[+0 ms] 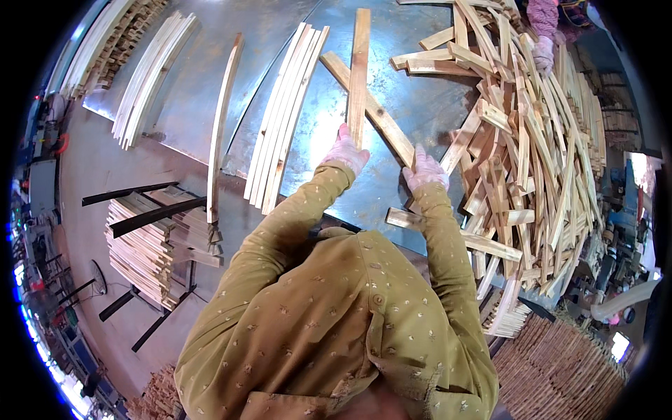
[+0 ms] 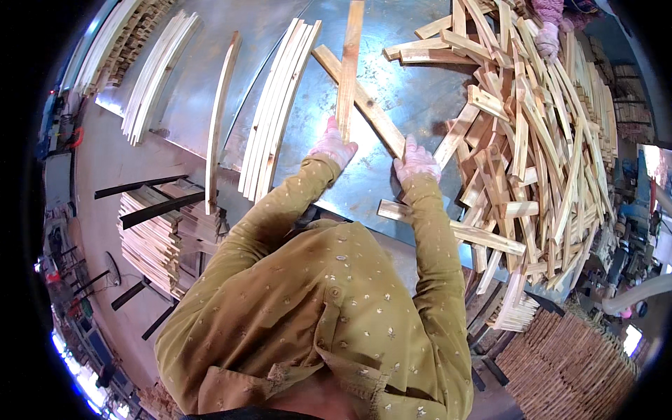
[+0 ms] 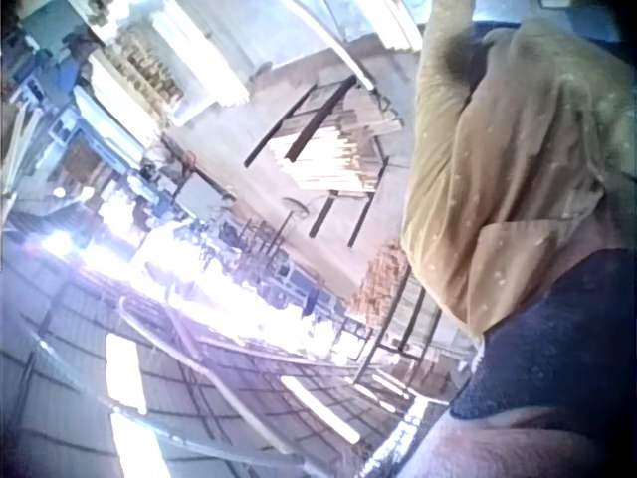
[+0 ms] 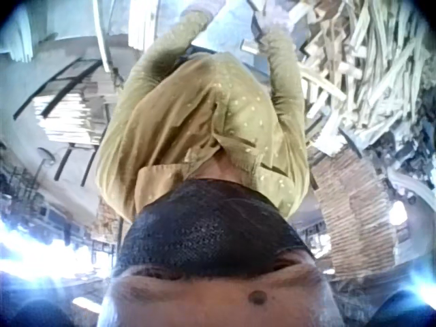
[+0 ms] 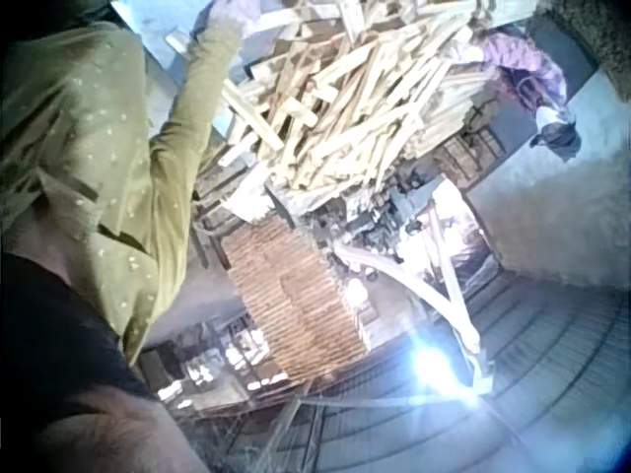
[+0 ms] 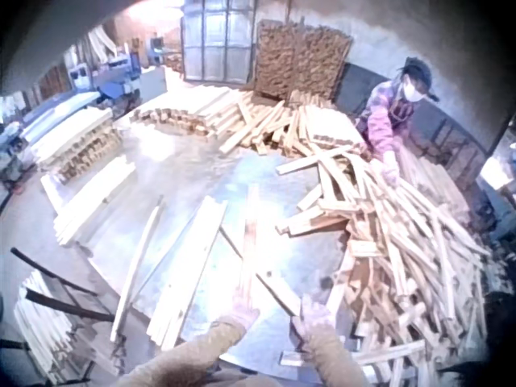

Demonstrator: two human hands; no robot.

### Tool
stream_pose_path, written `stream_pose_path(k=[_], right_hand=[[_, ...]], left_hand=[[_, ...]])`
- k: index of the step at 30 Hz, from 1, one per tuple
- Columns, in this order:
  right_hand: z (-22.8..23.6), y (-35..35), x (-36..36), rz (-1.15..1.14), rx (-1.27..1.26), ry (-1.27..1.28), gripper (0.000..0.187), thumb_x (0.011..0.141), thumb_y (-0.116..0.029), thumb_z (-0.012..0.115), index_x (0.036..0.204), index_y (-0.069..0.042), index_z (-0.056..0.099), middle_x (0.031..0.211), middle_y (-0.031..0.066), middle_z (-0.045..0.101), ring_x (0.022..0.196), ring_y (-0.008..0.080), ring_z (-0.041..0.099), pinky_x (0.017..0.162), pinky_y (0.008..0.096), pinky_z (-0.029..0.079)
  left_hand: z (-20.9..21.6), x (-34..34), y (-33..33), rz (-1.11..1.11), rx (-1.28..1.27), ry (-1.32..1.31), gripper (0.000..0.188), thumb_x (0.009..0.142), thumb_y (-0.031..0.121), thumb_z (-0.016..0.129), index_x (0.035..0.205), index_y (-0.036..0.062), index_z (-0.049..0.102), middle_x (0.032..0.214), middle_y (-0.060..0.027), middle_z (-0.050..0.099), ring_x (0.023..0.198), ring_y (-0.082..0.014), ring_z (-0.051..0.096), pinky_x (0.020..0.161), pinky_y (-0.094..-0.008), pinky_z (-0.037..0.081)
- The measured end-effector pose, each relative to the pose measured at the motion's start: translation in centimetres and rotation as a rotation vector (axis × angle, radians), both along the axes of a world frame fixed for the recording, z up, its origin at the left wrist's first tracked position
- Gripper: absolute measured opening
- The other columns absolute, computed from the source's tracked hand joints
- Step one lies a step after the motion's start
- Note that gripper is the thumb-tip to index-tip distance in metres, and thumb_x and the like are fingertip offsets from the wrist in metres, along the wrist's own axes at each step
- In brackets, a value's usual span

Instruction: The person sorts wooden planks on a metal table in a workshop. They pick up planks from a disorganized pile, inspect them, and place them into a neat stack on the left side of the table.

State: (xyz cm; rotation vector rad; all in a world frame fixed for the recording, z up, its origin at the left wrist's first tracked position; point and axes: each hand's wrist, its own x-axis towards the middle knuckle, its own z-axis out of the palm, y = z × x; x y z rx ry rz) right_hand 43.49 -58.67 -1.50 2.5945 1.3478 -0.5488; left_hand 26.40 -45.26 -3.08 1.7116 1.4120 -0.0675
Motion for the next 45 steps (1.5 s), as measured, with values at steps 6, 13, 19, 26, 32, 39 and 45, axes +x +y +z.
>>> stream_pose_path(k=[6, 13, 19, 26, 32, 39, 45], right_hand=[[6.7, -9.5, 1.1, 0.071, 0.182, 0.019, 0.079, 0.08, -0.04, 0.067, 0.143, -0.004, 0.036, 0.108, 0.0171, 0.062, 0.103, 0.0342, 0.061, 0.092, 0.0459, 0.047], [2.0, -21.5, 3.4, 0.215, -0.048, -0.089, 0.104, 0.072, -0.039, 0.078, 0.152, -0.007, 0.02, 0.126, 0.014, 0.055, 0.119, 0.0342, 0.052, 0.105, 0.0507, 0.037], [5.1, -14.4, 2.9, 0.067, 0.467, 0.209, 0.088, 0.078, -0.037, 0.072, 0.149, -0.006, 0.031, 0.112, 0.0223, 0.063, 0.1, 0.0366, 0.063, 0.089, 0.0452, 0.05], [6.3, 3.9, 2.2, -0.346, 0.624, 0.985, 0.053, 0.087, -0.039, 0.066, 0.112, 0.007, 0.059, 0.09, 0.0139, 0.069, 0.074, 0.0207, 0.066, 0.062, 0.0306, 0.054], [-0.2, 14.1, 2.9, -0.714, 0.754, 1.779, 0.035, 0.094, -0.026, 0.064, 0.109, 0.005, 0.057, 0.083, 0.015, 0.066, 0.068, 0.0262, 0.066, 0.062, 0.0387, 0.06], [-3.5, 13.0, 1.3, -0.638, 0.656, 1.202, 0.053, 0.093, -0.041, 0.056, 0.121, 0.004, 0.053, 0.102, 0.0211, 0.064, 0.092, 0.0337, 0.063, 0.082, 0.042, 0.049], [-3.4, 3.7, -2.2, -0.324, 0.678, 0.529, 0.073, 0.09, -0.038, 0.064, 0.146, 0.0, 0.037, 0.129, 0.0241, 0.059, 0.117, 0.034, 0.059, 0.1, 0.0391, 0.044]], left_hand=[[0.3, -3.0, 0.8, 0.186, -0.055, -0.301, 0.082, 0.08, 0.028, 0.072, 0.148, 0.0047, 0.032, 0.119, -0.0245, 0.062, 0.11, -0.0336, 0.061, 0.094, -0.0378, 0.048], [-1.1, -9.2, -1.0, 0.096, 0.299, -0.165, 0.068, 0.091, 0.028, 0.065, 0.147, 0.0039, 0.034, 0.123, -0.0248, 0.061, 0.114, -0.0372, 0.059, 0.096, -0.0392, 0.047], [1.6, -10.0, -3.5, 0.081, 0.276, 0.209, 0.068, 0.093, 0.03, 0.055, 0.152, 0.0166, 0.025, 0.146, -0.024, 0.041, 0.115, -0.0439, 0.057, 0.094, -0.0487, 0.049], [-0.2, -12.6, -1.5, -0.062, 0.678, 0.565, 0.074, 0.089, 0.033, 0.059, 0.151, 0.0089, 0.027, 0.149, -0.0246, 0.033, 0.135, -0.0405, 0.038, 0.108, -0.0509, 0.034], [3.8, -9.6, -4.5, 0.048, 0.261, -0.461, 0.092, 0.086, 0.043, 0.069, 0.152, 0.0004, 0.021, 0.149, -0.0294, 0.032, 0.138, -0.0387, 0.034, 0.114, -0.0448, 0.03], [-0.1, -5.5, -5.1, 0.243, -0.632, -0.75, 0.063, 0.087, 0.032, 0.072, 0.135, -0.0011, 0.05, 0.12, -0.0146, 0.065, 0.108, -0.0295, 0.062, 0.093, -0.0386, 0.049], [3.3, -7.6, -2.2, 0.031, 0.005, 0.031, 0.064, 0.088, 0.033, 0.067, 0.14, 0.0036, 0.044, 0.13, -0.0234, 0.058, 0.122, -0.0331, 0.056, 0.103, -0.039, 0.044]])
